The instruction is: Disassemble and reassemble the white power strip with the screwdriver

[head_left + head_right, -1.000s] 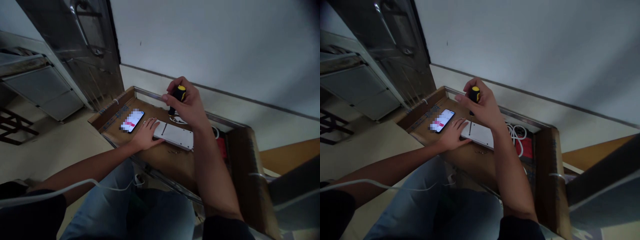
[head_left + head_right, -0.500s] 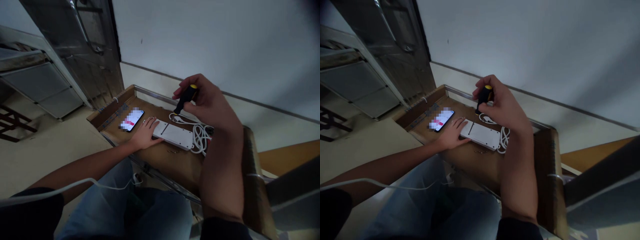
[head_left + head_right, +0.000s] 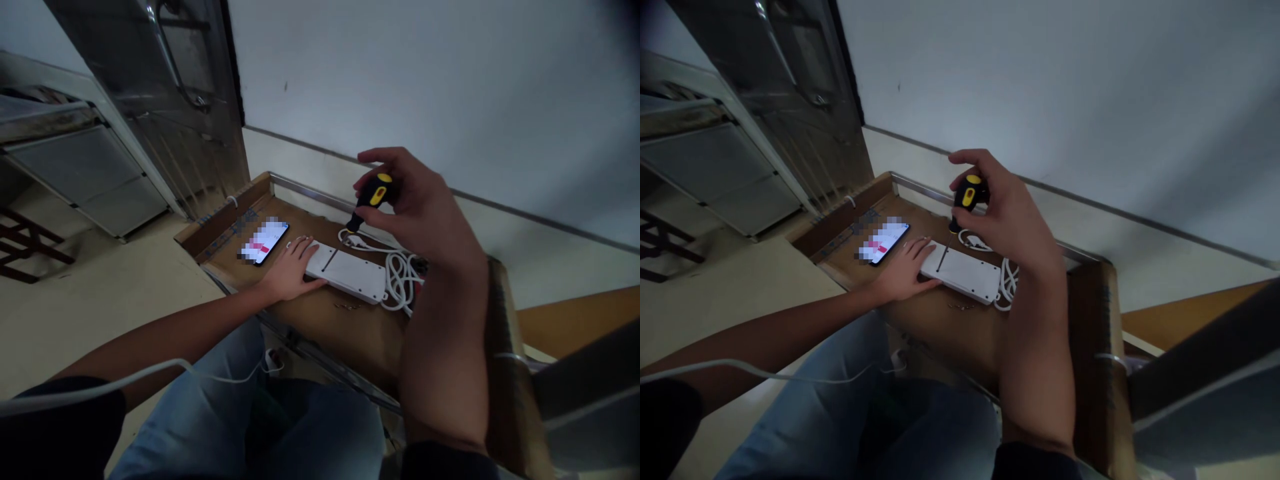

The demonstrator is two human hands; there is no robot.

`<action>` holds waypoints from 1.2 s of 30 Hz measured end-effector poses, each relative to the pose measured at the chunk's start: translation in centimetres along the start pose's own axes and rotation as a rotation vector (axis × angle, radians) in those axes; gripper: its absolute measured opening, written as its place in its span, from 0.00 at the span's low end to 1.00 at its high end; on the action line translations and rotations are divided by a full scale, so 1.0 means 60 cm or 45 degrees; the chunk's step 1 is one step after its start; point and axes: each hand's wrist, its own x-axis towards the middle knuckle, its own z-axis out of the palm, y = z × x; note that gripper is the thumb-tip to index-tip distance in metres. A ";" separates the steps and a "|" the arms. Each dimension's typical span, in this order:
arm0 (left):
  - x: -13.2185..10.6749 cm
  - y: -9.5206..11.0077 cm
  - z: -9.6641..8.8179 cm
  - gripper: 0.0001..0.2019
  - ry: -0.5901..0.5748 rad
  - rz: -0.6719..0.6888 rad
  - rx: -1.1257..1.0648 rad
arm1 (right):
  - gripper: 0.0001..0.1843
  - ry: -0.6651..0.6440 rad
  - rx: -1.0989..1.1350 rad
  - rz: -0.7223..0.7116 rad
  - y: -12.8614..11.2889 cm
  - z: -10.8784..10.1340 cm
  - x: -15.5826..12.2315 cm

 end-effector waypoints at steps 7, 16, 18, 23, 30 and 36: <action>0.000 0.002 0.000 0.45 0.017 -0.008 -0.018 | 0.24 0.045 0.125 0.076 -0.001 0.025 0.007; 0.001 0.005 -0.005 0.47 0.003 -0.011 0.012 | 0.21 0.259 -0.400 0.009 0.001 0.024 0.013; 0.001 0.005 -0.004 0.47 -0.001 -0.013 0.012 | 0.22 0.225 -0.410 0.016 0.001 0.017 0.009; 0.000 0.005 -0.004 0.47 0.007 -0.009 0.001 | 0.28 0.006 -0.162 -0.070 -0.006 0.006 0.000; 0.000 0.006 -0.004 0.47 0.013 -0.011 -0.009 | 0.20 0.101 -0.193 0.005 -0.012 0.030 0.007; 0.000 0.004 -0.001 0.47 0.026 -0.003 -0.001 | 0.19 0.233 -0.560 -0.105 -0.004 0.027 0.008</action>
